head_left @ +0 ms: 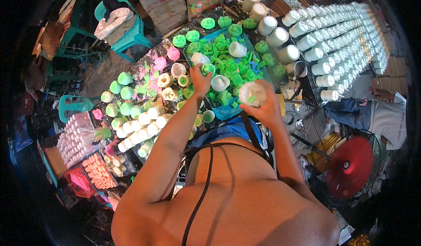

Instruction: The person assembles small green decorative candles by hand, inserting wicks and shaping the wax into flower-like forms. The person places finished candles into trays and continues the process with additional units.

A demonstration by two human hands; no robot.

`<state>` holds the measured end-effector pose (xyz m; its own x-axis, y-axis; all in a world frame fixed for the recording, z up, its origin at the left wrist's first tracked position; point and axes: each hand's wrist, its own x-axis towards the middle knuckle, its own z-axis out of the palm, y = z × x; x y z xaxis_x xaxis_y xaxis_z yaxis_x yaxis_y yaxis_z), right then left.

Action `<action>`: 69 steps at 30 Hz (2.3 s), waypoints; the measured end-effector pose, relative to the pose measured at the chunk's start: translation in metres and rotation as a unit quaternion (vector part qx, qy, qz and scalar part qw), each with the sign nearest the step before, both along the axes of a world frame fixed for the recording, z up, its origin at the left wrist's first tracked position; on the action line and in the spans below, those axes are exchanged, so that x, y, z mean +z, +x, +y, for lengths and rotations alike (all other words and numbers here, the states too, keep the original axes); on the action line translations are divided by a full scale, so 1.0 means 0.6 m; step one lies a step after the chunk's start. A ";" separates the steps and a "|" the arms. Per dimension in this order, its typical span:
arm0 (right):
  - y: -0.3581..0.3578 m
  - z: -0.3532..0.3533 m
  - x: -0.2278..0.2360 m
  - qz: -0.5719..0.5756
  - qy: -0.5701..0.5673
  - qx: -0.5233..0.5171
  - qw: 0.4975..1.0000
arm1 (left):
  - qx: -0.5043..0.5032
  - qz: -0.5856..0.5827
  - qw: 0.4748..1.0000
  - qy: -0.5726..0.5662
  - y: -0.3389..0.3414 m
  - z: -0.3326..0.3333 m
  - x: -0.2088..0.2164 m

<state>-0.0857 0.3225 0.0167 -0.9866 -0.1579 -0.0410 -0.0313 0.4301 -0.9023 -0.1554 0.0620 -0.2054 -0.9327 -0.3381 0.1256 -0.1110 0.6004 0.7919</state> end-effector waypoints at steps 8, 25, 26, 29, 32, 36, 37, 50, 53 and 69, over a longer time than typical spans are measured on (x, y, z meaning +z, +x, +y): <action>-0.033 -0.023 0.013 0.032 0.003 0.068 0.997 | 0.060 -0.002 0.998 0.023 0.028 -0.025 -0.005; -0.058 -0.173 0.178 0.290 0.006 0.235 0.928 | 0.076 0.043 0.771 0.631 0.213 -0.005 0.502; -0.052 -0.177 0.179 0.348 -0.044 0.208 0.913 | 0.076 0.062 0.771 0.629 0.219 -0.012 0.500; -0.025 -0.193 0.166 0.330 -0.135 0.218 0.909 | 0.095 0.111 0.788 0.598 0.233 -0.018 0.508; -0.023 -0.227 0.165 0.367 -0.152 0.200 0.896 | 0.109 0.138 0.793 0.583 0.242 -0.018 0.521; -0.020 -0.231 0.170 0.416 -0.102 0.202 0.881 | 0.135 0.127 0.794 0.579 0.248 -0.024 0.533; -0.018 -0.231 0.172 0.419 -0.083 0.202 0.881 | 0.141 0.119 0.795 0.579 0.249 -0.026 0.534; 0.005 -0.237 0.185 0.436 0.078 0.164 0.882 | 0.135 0.095 0.768 0.619 0.243 -0.033 0.532; 0.004 -0.241 0.186 0.417 0.076 0.156 0.892 | 0.135 0.098 0.769 0.617 0.243 -0.027 0.532; -0.004 -0.264 0.154 0.278 -0.116 0.139 0.943 | 0.107 0.153 0.784 0.592 0.247 -0.019 0.510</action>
